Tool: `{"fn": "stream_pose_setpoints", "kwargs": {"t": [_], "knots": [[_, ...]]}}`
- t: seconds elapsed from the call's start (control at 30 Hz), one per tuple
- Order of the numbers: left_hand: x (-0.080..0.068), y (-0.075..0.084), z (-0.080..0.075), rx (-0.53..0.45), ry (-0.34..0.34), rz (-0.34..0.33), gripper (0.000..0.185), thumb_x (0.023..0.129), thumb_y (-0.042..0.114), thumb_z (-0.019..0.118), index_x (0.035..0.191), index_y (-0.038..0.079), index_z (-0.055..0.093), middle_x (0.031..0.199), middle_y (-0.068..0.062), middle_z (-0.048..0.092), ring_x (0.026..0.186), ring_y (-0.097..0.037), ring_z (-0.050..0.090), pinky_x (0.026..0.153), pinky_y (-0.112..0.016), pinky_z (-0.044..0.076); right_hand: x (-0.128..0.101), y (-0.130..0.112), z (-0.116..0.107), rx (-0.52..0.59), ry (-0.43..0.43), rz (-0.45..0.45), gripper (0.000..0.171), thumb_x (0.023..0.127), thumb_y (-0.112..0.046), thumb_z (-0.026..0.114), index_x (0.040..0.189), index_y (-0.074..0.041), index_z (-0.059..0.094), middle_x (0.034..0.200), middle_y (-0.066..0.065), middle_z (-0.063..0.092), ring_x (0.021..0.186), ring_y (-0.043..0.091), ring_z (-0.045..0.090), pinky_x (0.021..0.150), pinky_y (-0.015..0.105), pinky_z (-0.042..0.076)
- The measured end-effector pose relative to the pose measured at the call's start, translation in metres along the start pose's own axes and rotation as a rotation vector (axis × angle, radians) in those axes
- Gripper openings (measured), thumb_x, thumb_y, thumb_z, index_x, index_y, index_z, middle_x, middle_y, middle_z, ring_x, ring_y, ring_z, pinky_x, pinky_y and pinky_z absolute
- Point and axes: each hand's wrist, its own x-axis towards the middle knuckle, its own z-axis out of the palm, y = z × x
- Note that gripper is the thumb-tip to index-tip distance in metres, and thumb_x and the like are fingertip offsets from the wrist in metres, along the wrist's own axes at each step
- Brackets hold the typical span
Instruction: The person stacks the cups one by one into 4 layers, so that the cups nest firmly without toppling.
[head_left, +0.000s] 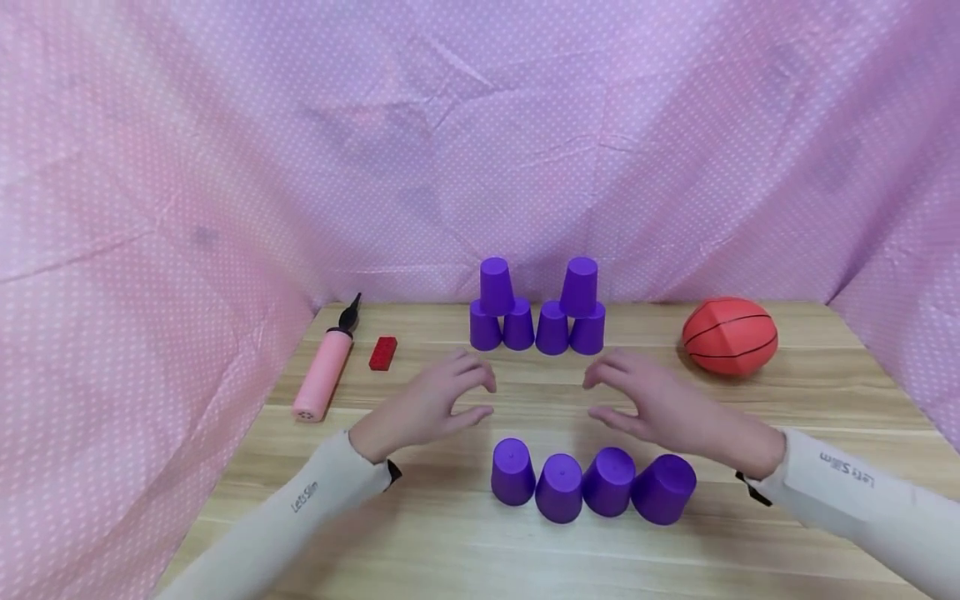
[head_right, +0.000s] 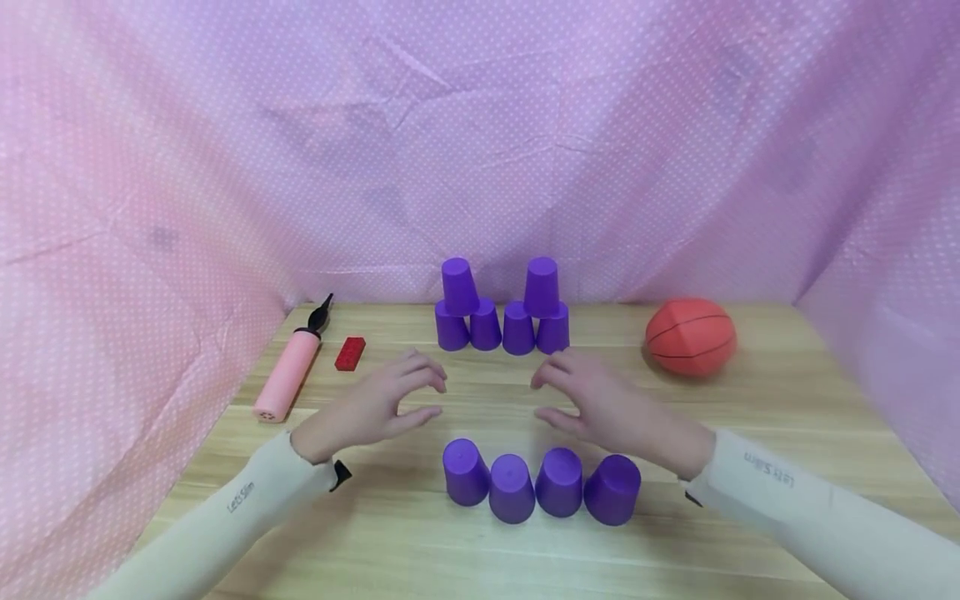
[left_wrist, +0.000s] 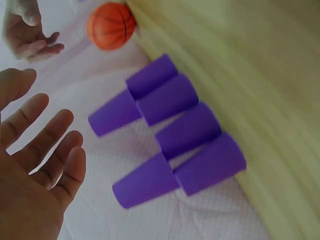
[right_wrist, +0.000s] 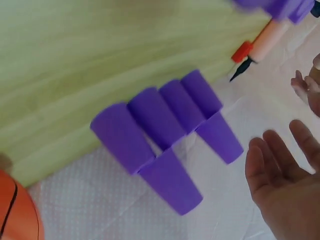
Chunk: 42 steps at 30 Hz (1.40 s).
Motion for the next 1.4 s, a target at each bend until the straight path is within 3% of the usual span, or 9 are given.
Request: {"fn": "stream_pose_setpoints", "kwargs": {"t": [0.2, 0.4, 0.63, 1.07, 1.4], "knots": [[-0.01, 0.018, 0.01, -0.074, -0.105, 0.072, 0.027, 0.086, 0.032, 0.069, 0.106, 0.015, 0.062, 0.112, 0.005, 0.056, 0.108, -0.01, 0.049, 0.094, -0.025, 0.04, -0.011, -0.022, 0.013, 0.035, -0.16, -0.049, 0.027, 0.083, -0.035, 0.072, 0.101, -0.02, 0.059, 0.102, -0.01, 0.054, 0.092, 0.007, 0.053, 0.077, 0.029, 0.048], [-0.015, 0.026, 0.015, -0.108, -0.183, 0.088, 0.034, 0.082, 0.037, 0.073, 0.106, 0.016, 0.061, 0.116, 0.004, 0.056, 0.11, -0.01, 0.049, 0.095, -0.023, 0.038, -0.013, -0.037, 0.025, 0.124, -0.172, -0.132, 0.031, 0.081, -0.036, 0.074, 0.103, -0.019, 0.059, 0.102, -0.011, 0.053, 0.093, 0.005, 0.051, 0.081, 0.025, 0.046], [-0.017, 0.026, 0.023, -0.105, -0.229, 0.057, 0.025, 0.083, 0.032, 0.072, 0.101, 0.018, 0.061, 0.115, 0.004, 0.058, 0.108, -0.008, 0.049, 0.094, -0.021, 0.038, -0.016, -0.04, 0.034, 0.158, -0.178, -0.118, 0.029, 0.08, -0.032, 0.075, 0.099, -0.021, 0.058, 0.102, -0.011, 0.052, 0.094, 0.004, 0.05, 0.081, 0.023, 0.045], [-0.022, 0.028, 0.03, -0.169, -0.228, 0.025, 0.019, 0.087, 0.028, 0.069, 0.103, 0.019, 0.062, 0.115, 0.006, 0.057, 0.108, -0.006, 0.048, 0.092, -0.019, 0.04, -0.011, -0.045, 0.036, 0.159, -0.193, -0.123, 0.023, 0.08, -0.025, 0.076, 0.096, -0.021, 0.059, 0.106, -0.009, 0.055, 0.096, 0.005, 0.053, 0.081, 0.024, 0.047], [-0.022, 0.027, 0.034, -0.144, -0.201, 0.043, 0.018, 0.088, 0.029, 0.068, 0.102, 0.021, 0.059, 0.114, 0.01, 0.055, 0.107, -0.003, 0.046, 0.092, -0.018, 0.039, -0.009, -0.043, 0.039, 0.151, -0.198, -0.124, 0.023, 0.08, -0.025, 0.075, 0.094, -0.021, 0.058, 0.101, -0.012, 0.054, 0.091, 0.003, 0.051, 0.078, 0.022, 0.046]]}}
